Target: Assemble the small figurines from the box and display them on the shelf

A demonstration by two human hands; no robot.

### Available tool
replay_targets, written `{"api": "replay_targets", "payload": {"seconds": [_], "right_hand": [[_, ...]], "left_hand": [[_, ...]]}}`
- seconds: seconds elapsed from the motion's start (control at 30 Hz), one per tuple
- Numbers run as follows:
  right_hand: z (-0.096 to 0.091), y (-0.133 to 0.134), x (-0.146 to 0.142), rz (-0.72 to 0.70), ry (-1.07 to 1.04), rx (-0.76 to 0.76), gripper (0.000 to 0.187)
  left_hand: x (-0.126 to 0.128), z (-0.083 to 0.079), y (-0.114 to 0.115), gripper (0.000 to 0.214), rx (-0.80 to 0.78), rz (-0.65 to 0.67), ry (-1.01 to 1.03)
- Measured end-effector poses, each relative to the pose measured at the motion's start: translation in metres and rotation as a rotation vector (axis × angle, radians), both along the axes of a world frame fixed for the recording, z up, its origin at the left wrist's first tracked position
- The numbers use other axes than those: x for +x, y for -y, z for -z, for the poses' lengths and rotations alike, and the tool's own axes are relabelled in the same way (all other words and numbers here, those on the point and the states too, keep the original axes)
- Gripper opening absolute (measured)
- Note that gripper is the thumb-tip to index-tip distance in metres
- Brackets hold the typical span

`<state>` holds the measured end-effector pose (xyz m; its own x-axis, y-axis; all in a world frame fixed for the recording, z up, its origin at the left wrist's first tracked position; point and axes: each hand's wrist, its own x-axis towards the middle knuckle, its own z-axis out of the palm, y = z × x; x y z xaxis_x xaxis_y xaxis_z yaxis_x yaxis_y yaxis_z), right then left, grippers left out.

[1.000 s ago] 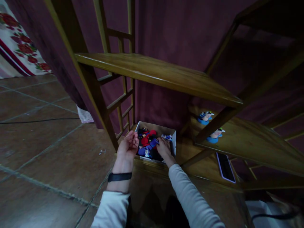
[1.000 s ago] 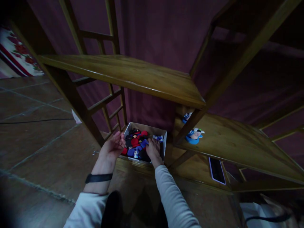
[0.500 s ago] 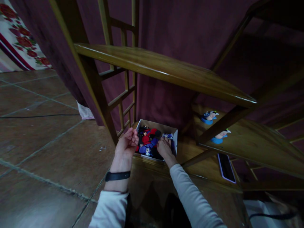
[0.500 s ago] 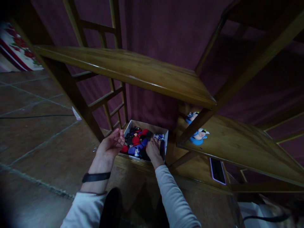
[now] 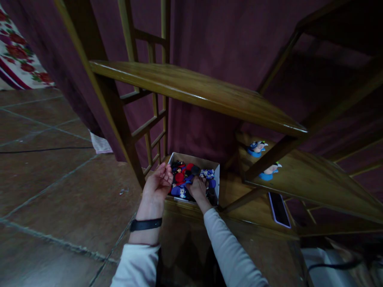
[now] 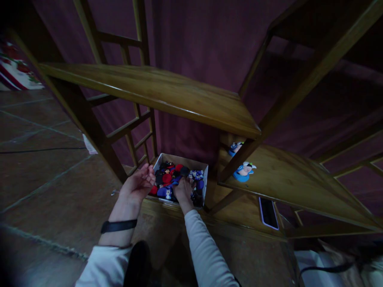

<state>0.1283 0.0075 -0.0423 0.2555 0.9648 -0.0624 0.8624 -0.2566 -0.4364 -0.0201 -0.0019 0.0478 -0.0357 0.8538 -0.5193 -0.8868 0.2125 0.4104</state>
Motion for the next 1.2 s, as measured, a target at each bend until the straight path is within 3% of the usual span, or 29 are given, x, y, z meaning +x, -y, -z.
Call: {"api": "replay_targets", "payload": {"seconds": [0.17,0.27,0.37,0.5,0.6,0.73,0.87,1.0,1.1,1.2], "right_hand": [[0.001,0.001,0.014,-0.060,-0.219,0.014,0.011],[-0.003,0.006,0.029,-0.016,-0.378,0.122,0.006],[-0.010,0.018,0.043,0.107,-0.708,0.252,0.014],[-0.025,0.039,0.050,0.215,-1.273,0.300,0.028],[-0.037,0.050,0.046,0.194,-1.388,0.289,0.029],[-0.043,0.052,0.044,0.126,-1.384,0.271,0.028],[-0.033,0.045,0.048,0.077,-1.271,0.258,0.028],[-0.021,0.038,0.046,-0.127,-0.733,0.277,0.015],[-0.017,0.037,0.034,-0.320,-0.271,0.259,0.013],[-0.013,0.039,0.019,-0.372,-0.028,0.193,0.022]], "left_hand": [[0.000,0.004,-0.002,0.019,0.018,0.033,-0.006],[0.007,0.007,0.000,0.019,0.014,0.049,-0.045],[0.022,0.010,0.004,0.017,-0.009,0.123,-0.132],[0.050,0.018,0.013,0.018,-0.033,0.306,-0.356],[0.067,0.022,0.021,0.020,0.037,0.391,-0.477],[0.073,0.022,0.024,0.020,0.104,0.433,-0.549],[0.053,0.019,0.012,0.015,0.079,0.244,-0.551],[0.029,0.017,0.003,0.011,0.060,0.071,-0.598],[0.023,0.016,0.002,0.011,0.056,0.059,-0.622],[0.026,0.014,0.004,0.013,0.049,0.070,-0.615]]}}
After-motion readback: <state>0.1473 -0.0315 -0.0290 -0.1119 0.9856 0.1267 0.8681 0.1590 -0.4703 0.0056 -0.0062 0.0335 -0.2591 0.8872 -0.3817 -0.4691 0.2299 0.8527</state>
